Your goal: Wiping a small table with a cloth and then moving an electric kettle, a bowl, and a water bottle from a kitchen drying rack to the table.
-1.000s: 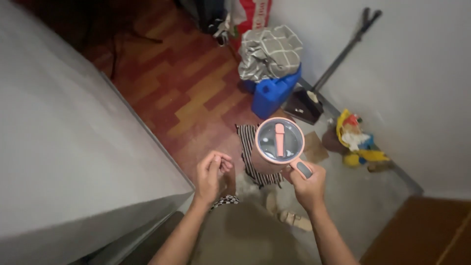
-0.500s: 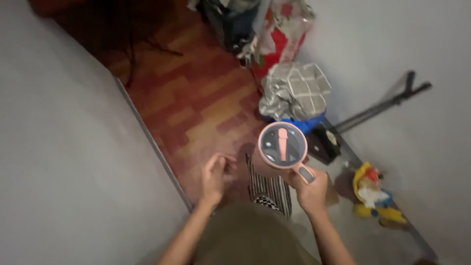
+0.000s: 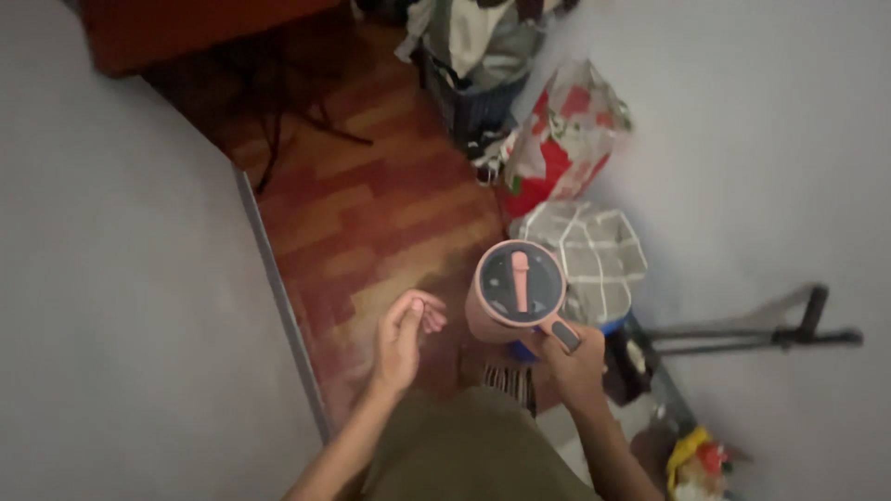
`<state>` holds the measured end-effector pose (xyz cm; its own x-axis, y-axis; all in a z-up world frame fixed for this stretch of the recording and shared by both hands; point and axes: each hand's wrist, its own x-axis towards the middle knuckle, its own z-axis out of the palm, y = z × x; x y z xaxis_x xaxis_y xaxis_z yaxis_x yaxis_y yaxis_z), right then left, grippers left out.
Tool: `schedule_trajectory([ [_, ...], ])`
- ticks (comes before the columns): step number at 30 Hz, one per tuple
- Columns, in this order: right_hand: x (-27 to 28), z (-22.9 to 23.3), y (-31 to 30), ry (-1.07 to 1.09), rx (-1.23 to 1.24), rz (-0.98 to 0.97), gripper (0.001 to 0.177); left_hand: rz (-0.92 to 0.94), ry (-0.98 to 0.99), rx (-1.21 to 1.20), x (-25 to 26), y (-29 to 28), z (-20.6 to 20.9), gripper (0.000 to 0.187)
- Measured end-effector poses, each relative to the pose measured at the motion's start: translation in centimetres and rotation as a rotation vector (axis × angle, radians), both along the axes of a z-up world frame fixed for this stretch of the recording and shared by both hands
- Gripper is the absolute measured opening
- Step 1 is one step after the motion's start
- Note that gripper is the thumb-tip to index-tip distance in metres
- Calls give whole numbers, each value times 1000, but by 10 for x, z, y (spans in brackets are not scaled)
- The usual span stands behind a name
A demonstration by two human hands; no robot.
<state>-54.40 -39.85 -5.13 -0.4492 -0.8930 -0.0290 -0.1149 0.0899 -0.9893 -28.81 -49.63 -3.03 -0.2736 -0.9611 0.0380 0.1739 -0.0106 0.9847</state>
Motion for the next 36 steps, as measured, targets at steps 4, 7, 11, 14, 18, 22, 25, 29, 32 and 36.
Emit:
schedule_trajectory([
  [4,-31,18,-64,19,-19,51,11,72,2,105,-30,-40,-2,37],
  [7,-42,29,-105,132,-56,167,13,113,23,14,-41,-69,5,35],
  [11,-45,37,-173,58,42,164,16,191,-25,1,-46,-115,-2,37],
  [14,-46,28,-223,37,60,171,18,238,-17,17,-43,-158,-8,35],
  [18,-30,33,-301,96,0,267,18,312,-39,50,-30,-224,-15,31],
  [22,-21,12,-377,-8,-93,319,19,325,-41,66,-14,-302,-6,33],
  [25,-10,-2,-435,162,55,276,18,324,-78,112,4,-362,3,34],
  [29,6,8,-496,36,2,379,20,345,-127,-34,23,-433,12,32],
  [32,22,36,-540,-95,83,387,20,348,-152,-37,32,-481,22,29],
  [36,25,43,-589,137,118,284,25,345,-119,46,30,-527,23,23],
])
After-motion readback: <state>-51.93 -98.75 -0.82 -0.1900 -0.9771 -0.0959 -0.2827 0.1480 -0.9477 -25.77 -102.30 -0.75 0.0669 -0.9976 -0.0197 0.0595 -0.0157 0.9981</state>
